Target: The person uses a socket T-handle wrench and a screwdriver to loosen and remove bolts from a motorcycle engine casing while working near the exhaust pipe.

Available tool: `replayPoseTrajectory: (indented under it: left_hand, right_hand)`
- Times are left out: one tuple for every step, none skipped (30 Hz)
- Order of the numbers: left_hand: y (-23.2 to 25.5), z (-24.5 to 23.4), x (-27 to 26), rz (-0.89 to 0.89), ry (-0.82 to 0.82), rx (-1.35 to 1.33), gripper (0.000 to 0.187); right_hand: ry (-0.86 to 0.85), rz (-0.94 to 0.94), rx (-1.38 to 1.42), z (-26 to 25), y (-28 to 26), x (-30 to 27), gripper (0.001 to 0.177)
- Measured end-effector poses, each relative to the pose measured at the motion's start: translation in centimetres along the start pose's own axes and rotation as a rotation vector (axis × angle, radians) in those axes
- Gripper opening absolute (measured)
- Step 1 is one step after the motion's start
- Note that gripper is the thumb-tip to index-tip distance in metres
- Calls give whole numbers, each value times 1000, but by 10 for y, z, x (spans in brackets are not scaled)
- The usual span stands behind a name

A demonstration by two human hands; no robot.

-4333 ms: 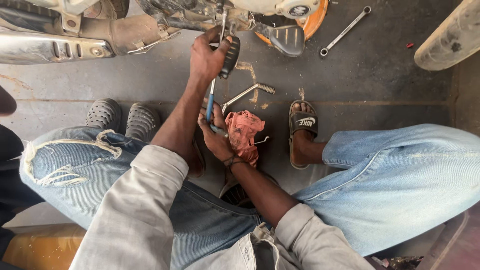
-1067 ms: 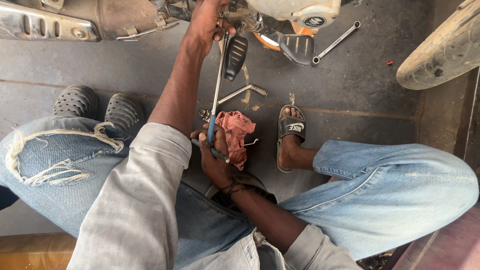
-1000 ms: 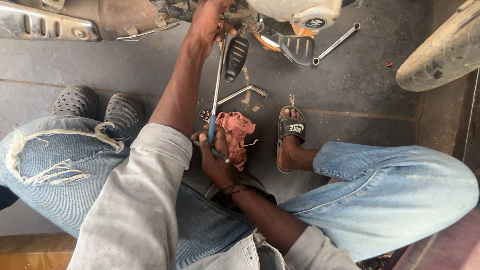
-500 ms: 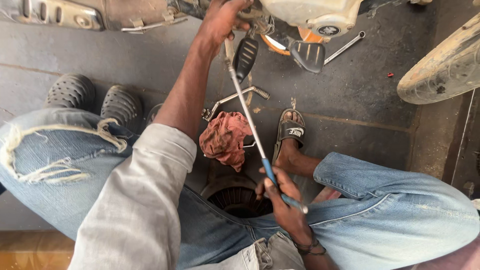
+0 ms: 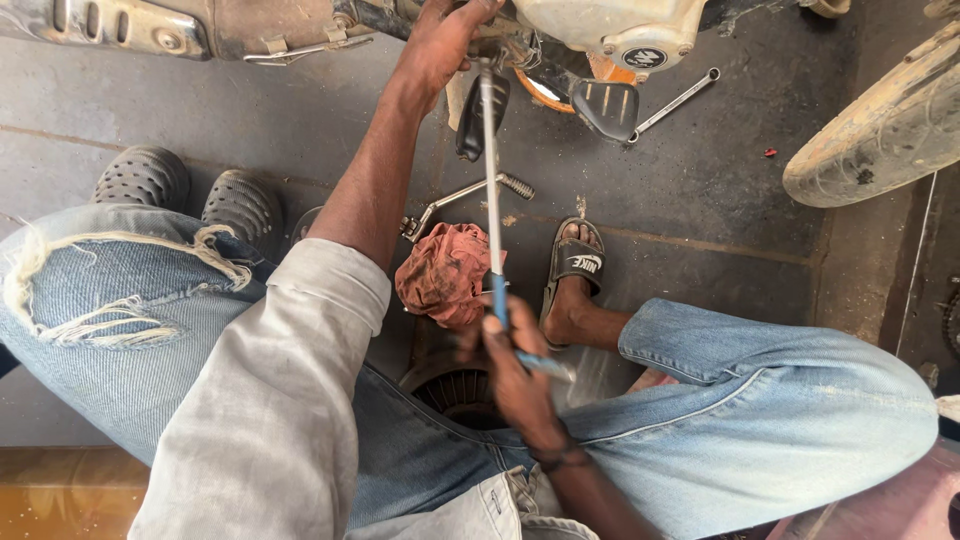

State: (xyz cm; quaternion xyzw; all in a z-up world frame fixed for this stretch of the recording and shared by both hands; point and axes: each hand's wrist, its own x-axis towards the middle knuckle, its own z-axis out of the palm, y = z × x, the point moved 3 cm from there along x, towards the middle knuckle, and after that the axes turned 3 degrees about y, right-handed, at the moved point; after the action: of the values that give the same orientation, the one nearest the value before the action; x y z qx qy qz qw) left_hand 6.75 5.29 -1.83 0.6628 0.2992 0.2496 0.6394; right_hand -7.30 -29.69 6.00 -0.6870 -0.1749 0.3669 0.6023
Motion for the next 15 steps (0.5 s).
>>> replayPoseTrajectory:
  left_hand:
    - [1,-2,2,3,11,0,76]
    - [4,-4,6,8,10,2,76]
    - [4,-6,7,9,-2,-11,72]
    - [4,-7,7,10,-14,-23,67]
    - [3,-7,8,13,-15,-23,67]
    - [2,-7,8,16,-17,-80,69]
    - [1,-8,9,18,-17,-134,72]
    - [0,-8,11,21,-16,-132,72]
    - [-4,-7,13,-38,6,-142,74]
    - [-8,-6,14,-96,27,-153,77]
    - [-9,-2,16,-91,29,-155,77]
    - [-10,2,18,-78,-1,-281,76]
    - [-10,3,19,-67,-27,-404,74]
    - [-10,3,21,-64,-20,-402,74]
    - [-14,2,19,-130,26,-356,75]
  right_hand:
    - [-77,-28,208,16,0,5,28]
    - [-155,-55,416,32,0,11,26]
    - [-155,-53,417,46,3,16,26]
    - [-109,-61,331,57,6,24,22]
    - [-63,-75,245,67,9,34,19]
    - [-63,-78,245,75,12,42,19]
    - [-24,-99,208,83,15,49,16]
    - [16,-120,171,90,19,57,14]
    - [14,-121,173,99,24,66,14]
    - [102,-94,104,105,31,76,15]
    - [190,-71,33,107,37,84,16]
    - [189,-77,31,110,41,90,16]
    - [223,-217,-60,113,42,94,16]
    - [255,-359,-152,115,42,96,17]
    - [249,-357,-147,116,45,96,17]
